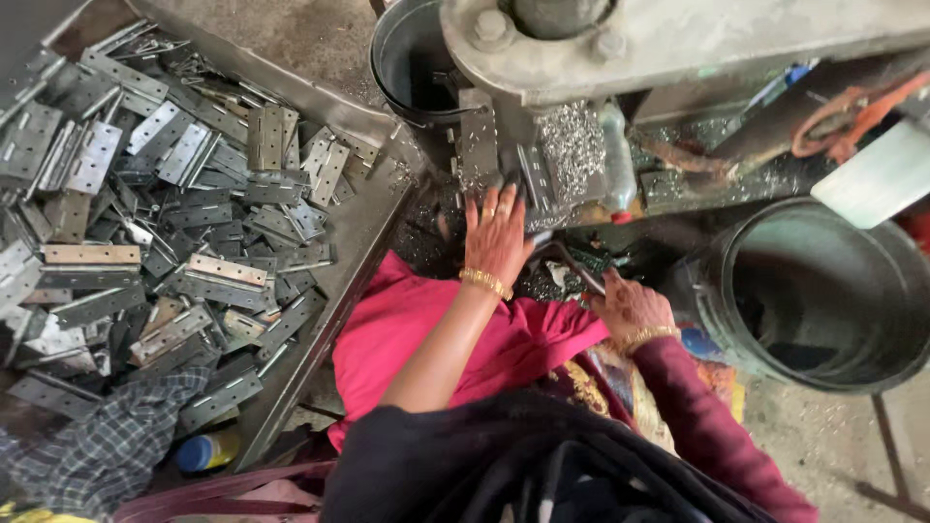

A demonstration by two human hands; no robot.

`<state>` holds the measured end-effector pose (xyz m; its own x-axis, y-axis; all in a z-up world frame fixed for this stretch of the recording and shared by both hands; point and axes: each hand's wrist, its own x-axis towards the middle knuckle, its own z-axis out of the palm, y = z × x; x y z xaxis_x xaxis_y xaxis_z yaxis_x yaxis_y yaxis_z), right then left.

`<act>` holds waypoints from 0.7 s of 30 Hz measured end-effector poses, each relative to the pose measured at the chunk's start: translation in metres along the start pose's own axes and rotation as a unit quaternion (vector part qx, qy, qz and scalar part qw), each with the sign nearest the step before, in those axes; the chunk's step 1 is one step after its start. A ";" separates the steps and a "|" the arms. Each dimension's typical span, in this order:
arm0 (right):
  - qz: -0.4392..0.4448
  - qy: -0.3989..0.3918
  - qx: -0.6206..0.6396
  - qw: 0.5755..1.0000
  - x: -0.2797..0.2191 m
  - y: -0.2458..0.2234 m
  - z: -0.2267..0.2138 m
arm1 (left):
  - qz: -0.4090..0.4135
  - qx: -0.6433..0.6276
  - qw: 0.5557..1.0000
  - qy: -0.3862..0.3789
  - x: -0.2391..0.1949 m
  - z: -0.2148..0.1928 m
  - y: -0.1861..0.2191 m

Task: The person operates a press machine to process metal hinges. They pick up metal plates one by one from a bin, place them into the machine's workspace, and use a manual lever to cycle the press.

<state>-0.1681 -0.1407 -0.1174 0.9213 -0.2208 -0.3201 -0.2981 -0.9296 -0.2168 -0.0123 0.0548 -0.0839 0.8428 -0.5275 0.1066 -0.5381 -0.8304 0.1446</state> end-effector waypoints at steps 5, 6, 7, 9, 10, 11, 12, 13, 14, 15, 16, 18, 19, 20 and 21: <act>0.020 -0.015 0.024 0.999 -0.012 -0.013 -0.017 | 0.141 -0.067 0.973 0.169 -0.008 -0.004 -0.008; 0.028 -0.017 0.021 0.999 -0.012 -0.015 -0.019 | 0.146 -0.087 0.968 0.187 0.003 -0.011 0.003; 0.038 -0.017 0.020 0.999 -0.012 -0.019 -0.021 | 0.096 -0.033 0.983 0.156 0.016 -0.019 0.017; 0.041 -0.019 0.027 0.999 -0.016 -0.023 -0.026 | -0.006 0.072 0.993 0.090 0.042 -0.029 0.050; 0.044 -0.020 0.030 0.998 -0.019 -0.023 -0.029 | -0.051 0.028 0.998 0.034 0.052 -0.030 0.057; 0.045 -0.020 0.034 0.998 -0.022 -0.024 -0.029 | -0.101 -0.017 0.994 -0.024 0.055 -0.027 0.057; 0.045 -0.020 0.037 0.998 -0.024 -0.024 -0.030 | -0.149 -0.061 0.983 -0.083 0.057 -0.021 0.056; 0.046 -0.018 0.044 0.998 -0.022 -0.025 -0.030 | -0.125 -0.053 0.990 -0.033 0.055 -0.014 0.049; 0.037 -0.010 0.032 0.999 -0.018 -0.025 -0.032 | -0.100 -0.044 0.994 0.017 0.048 -0.005 0.040; 0.032 -0.007 0.023 0.999 -0.017 -0.023 -0.030 | -0.073 -0.036 0.995 0.060 0.037 0.005 0.033; 0.027 -0.004 0.013 1.000 -0.018 -0.023 -0.028 | -0.060 -0.015 0.995 0.077 0.025 0.013 0.024; 0.028 -0.026 -0.005 0.999 -0.015 -0.025 -0.032 | -0.040 0.029 0.992 0.116 0.011 0.015 0.008; 0.029 -0.037 -0.014 0.999 -0.012 -0.026 -0.035 | -0.037 0.060 0.997 0.042 0.012 0.012 0.007; 0.012 -0.015 -0.025 0.999 -0.007 -0.027 -0.039 | -0.035 0.091 0.995 -0.032 0.015 0.006 0.010; -0.003 0.004 -0.036 0.999 -0.004 -0.025 -0.042 | -0.031 0.118 0.987 -0.108 0.017 0.001 0.013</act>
<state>-0.1537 -0.1289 -0.0718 0.9248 -0.2174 -0.3121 -0.2746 -0.9494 -0.1522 -0.0049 0.0348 -0.0813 0.8706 -0.4791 -0.1120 -0.4892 -0.8673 -0.0921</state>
